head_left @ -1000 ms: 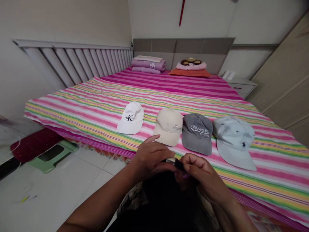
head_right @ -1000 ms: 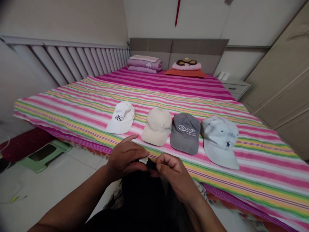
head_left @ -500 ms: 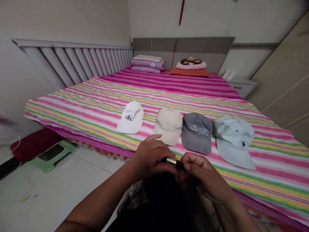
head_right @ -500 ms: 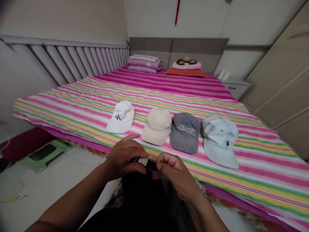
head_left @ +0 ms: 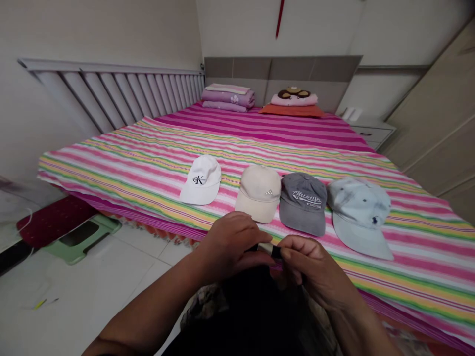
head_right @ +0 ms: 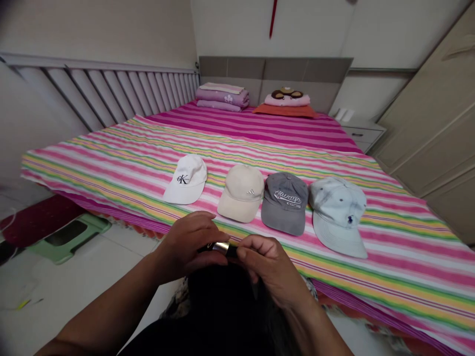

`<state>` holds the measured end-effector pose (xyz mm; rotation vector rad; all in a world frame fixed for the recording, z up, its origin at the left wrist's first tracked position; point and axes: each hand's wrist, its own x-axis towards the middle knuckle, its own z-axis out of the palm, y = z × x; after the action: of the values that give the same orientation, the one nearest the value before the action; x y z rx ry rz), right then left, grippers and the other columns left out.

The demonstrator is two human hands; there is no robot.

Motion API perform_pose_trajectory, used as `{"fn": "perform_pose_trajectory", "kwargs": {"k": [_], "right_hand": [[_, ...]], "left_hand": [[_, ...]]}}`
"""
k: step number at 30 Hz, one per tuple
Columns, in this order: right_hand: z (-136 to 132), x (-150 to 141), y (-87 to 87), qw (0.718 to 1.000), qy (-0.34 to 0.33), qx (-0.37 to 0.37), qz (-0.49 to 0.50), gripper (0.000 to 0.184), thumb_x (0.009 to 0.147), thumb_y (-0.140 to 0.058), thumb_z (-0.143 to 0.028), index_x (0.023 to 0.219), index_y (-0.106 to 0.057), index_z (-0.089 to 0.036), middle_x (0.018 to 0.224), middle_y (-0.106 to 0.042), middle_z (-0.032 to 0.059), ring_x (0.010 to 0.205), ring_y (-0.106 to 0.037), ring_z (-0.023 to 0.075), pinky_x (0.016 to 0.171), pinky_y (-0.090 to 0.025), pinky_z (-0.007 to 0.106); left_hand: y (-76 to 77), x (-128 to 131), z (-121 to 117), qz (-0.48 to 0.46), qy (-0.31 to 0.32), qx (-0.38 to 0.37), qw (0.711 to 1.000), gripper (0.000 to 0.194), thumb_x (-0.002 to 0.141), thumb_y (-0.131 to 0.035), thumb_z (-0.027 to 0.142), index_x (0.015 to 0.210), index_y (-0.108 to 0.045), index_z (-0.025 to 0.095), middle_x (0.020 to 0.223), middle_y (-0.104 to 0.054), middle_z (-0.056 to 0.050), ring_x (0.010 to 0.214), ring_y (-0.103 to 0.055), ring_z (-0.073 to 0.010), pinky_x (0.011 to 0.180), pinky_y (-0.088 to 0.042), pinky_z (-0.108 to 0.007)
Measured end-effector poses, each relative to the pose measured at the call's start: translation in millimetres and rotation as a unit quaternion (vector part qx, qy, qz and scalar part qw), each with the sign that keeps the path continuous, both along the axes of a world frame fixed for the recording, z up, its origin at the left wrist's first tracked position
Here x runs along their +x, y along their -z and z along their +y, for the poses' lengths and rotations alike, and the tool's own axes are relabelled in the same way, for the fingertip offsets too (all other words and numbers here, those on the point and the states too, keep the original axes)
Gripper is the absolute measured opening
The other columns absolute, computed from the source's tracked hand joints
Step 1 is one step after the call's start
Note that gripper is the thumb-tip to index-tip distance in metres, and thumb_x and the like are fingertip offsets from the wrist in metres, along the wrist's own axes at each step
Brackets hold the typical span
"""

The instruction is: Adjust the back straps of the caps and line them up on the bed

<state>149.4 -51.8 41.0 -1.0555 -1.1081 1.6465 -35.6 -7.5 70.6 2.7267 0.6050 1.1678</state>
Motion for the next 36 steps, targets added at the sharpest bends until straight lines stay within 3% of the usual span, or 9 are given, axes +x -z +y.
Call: {"fn": "perform_pose_trajectory", "kwargs": {"k": [3, 6, 11, 21, 24, 30, 36], "right_hand": [[0, -5, 0.1, 0.999, 0.029, -0.009, 0.032, 0.025, 0.069, -0.065, -0.037, 0.060, -0.055, -0.015, 0.037, -0.041, -0.0072, 0.036, -0.029, 0.0047, 0.039, -0.021, 0.019], [-1, -9, 1.3, 0.998, 0.051, -0.012, 0.041, 0.025, 0.069, -0.065, -0.036, 0.059, -0.055, -0.016, 0.036, -0.041, -0.0072, 0.035, -0.029, 0.0050, 0.039, -0.023, 0.019], [-2, -14, 4.7, 0.996, 0.066, -0.017, 0.065, 0.025, 0.070, -0.064, -0.035, 0.057, -0.053, -0.016, 0.036, -0.040, -0.0075, 0.035, -0.029, 0.0054, 0.039, -0.026, 0.020], [-6, -15, 1.0, 0.998, 0.065, 0.009, 0.020, 0.025, 0.072, -0.063, -0.037, 0.061, -0.052, -0.017, 0.037, -0.040, -0.0072, 0.037, -0.032, 0.0068, 0.041, -0.025, 0.021], [-7, -16, -0.7, 0.998, 0.050, 0.016, 0.020, 0.026, 0.074, -0.061, -0.035, 0.058, -0.050, -0.017, 0.038, -0.040, -0.0067, 0.037, -0.034, 0.0069, 0.040, -0.024, 0.021], [-7, -11, -4.7, 0.998, 0.032, 0.013, 0.045, 0.023, 0.076, -0.058, -0.041, 0.080, -0.052, -0.019, 0.053, -0.051, -0.0037, 0.045, -0.044, 0.0092, 0.043, -0.032, 0.020], [-5, -12, -6.4, 0.998, 0.047, 0.007, 0.037, 0.023, 0.072, -0.064, -0.037, 0.069, -0.052, -0.018, 0.046, -0.045, -0.0056, 0.041, -0.042, 0.0086, 0.041, -0.033, 0.020]], "left_hand": [[2.6, 1, 0, -0.017, 0.015, -0.034, 0.999, 0.027, 0.076, -0.056, 0.040, 0.086, -0.061, 0.015, 0.066, -0.061, -0.003, 0.065, -0.054, -0.0123, 0.060, -0.042, -0.024], [5.5, 1, -1, -0.027, 0.041, -0.069, 0.996, 0.023, 0.075, -0.059, 0.034, 0.089, -0.060, 0.016, 0.068, -0.062, -0.003, 0.066, -0.054, -0.0119, 0.062, -0.042, -0.024], [6.0, -2, -1, -0.023, 0.051, -0.087, 0.995, 0.022, 0.072, -0.055, 0.017, 0.094, -0.058, 0.017, 0.074, -0.063, -0.001, 0.070, -0.056, -0.0104, 0.085, -0.041, -0.033], [-7.3, -9, 0, 0.032, 0.066, -0.129, 0.989, 0.020, 0.077, -0.057, 0.027, 0.094, -0.059, 0.016, 0.074, -0.063, 0.000, 0.072, -0.057, -0.0091, 0.098, -0.030, -0.036], [-5.9, -6, 0, 0.019, 0.069, -0.129, 0.989, 0.022, 0.076, -0.058, 0.027, 0.096, -0.060, 0.017, 0.076, -0.062, -0.001, 0.075, -0.057, -0.0104, 0.097, -0.031, -0.036], [-2.4, -2, 5, -0.041, 0.084, -0.128, 0.987, 0.016, 0.072, -0.060, 0.022, 0.086, -0.059, 0.014, 0.084, -0.064, -0.006, 0.082, -0.058, -0.0134, 0.092, -0.037, -0.036], [10.3, -2, 10, -0.062, 0.115, -0.250, 0.960, 0.021, 0.070, -0.062, 0.024, 0.087, -0.057, 0.013, 0.081, -0.063, -0.006, 0.077, -0.058, -0.0135, 0.080, -0.044, -0.031]]}}
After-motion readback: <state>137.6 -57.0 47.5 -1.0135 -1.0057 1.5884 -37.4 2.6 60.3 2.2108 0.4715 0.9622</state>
